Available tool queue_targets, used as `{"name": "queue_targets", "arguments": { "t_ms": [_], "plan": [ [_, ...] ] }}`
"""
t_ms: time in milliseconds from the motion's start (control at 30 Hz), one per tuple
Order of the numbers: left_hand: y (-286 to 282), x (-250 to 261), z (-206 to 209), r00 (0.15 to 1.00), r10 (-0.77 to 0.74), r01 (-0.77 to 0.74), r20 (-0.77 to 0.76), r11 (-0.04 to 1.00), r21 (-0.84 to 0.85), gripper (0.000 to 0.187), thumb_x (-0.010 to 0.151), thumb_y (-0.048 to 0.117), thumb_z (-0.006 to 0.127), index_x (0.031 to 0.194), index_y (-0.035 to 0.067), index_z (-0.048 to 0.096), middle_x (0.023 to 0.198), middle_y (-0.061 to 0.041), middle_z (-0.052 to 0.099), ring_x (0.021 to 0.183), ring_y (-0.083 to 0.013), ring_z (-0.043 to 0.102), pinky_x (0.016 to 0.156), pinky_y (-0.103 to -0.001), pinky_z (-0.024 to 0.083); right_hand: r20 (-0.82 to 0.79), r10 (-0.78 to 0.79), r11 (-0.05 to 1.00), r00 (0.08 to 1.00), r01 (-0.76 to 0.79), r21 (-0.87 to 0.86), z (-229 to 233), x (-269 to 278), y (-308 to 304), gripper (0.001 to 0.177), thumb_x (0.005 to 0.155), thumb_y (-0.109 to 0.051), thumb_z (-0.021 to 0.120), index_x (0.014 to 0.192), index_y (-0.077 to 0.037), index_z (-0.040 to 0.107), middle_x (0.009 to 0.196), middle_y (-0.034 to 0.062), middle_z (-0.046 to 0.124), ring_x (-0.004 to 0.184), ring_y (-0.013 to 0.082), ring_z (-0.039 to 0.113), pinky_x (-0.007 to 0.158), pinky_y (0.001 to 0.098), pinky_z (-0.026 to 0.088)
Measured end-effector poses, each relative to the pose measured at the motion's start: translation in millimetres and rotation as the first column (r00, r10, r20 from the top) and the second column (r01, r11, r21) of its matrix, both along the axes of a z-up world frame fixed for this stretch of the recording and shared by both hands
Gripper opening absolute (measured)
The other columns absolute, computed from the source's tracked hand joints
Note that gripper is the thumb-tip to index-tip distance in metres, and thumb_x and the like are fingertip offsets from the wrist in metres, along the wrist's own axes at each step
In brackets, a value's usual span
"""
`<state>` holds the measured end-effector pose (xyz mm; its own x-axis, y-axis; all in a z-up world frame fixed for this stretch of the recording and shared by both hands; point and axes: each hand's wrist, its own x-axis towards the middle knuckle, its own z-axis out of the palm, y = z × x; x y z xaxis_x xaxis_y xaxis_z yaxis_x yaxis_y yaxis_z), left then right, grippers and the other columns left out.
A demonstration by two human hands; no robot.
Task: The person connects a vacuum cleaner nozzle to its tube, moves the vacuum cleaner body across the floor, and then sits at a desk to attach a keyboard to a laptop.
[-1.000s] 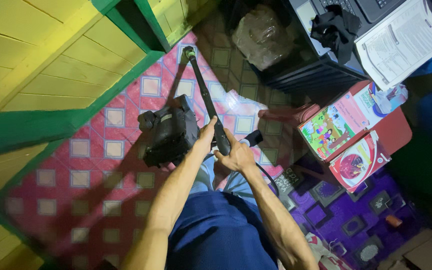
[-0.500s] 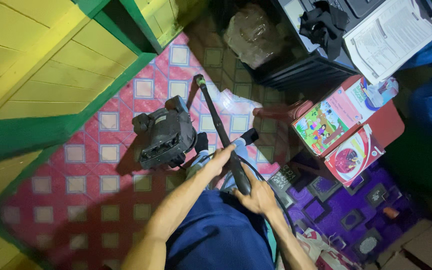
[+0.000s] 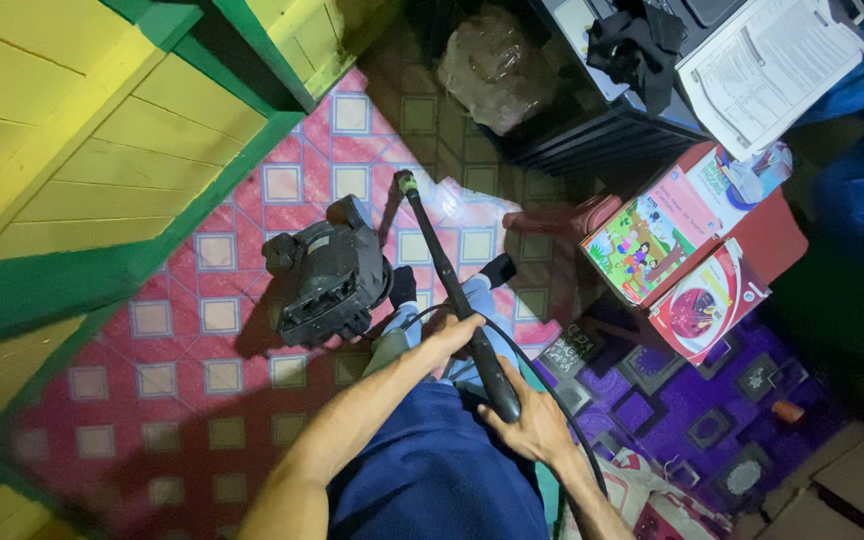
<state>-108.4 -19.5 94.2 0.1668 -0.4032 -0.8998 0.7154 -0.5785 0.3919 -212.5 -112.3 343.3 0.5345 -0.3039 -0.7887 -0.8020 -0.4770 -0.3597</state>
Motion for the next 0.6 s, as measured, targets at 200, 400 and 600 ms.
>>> {"name": "queue_targets", "arguments": {
  "t_ms": [200,400,600],
  "plan": [
    [-2,30,-34,0.993,0.111,-0.112,0.051,0.994,0.020,0.044,0.085,0.043,0.070,0.088,-0.001,0.071,0.077,-0.011,0.069,0.063,-0.0206,0.064,0.056,-0.036,0.049,0.093,0.079,0.997,0.992,-0.077,-0.025,-19,35,-6,0.095,0.075,-0.050,0.073,0.157,-0.023,0.033,0.090,0.0274,0.074,0.087,0.0454,0.073,0.085,0.0507,0.057],
    [-6,63,-73,0.972,0.213,-0.218,0.096,0.974,0.052,0.047,0.086,0.044,0.065,0.090,-0.002,0.071,0.084,-0.013,0.072,0.075,-0.0234,0.070,0.067,-0.038,0.054,0.168,0.174,0.984,0.970,-0.164,-0.069,-37,69,-13,0.096,0.074,-0.051,0.073,0.157,-0.020,0.035,0.096,0.0295,0.073,0.088,0.0476,0.072,0.085,0.0531,0.056],
    [-1,98,-93,0.938,0.311,-0.317,0.151,0.948,0.017,0.046,0.085,0.042,0.068,0.093,-0.003,0.070,0.081,-0.014,0.070,0.070,-0.0251,0.068,0.064,-0.040,0.055,0.228,0.196,0.980,0.954,-0.184,-0.073,-52,102,-9,0.095,0.076,-0.053,0.072,0.156,-0.018,0.036,0.104,0.0293,0.072,0.096,0.0480,0.070,0.087,0.0530,0.055]
  ]
}}
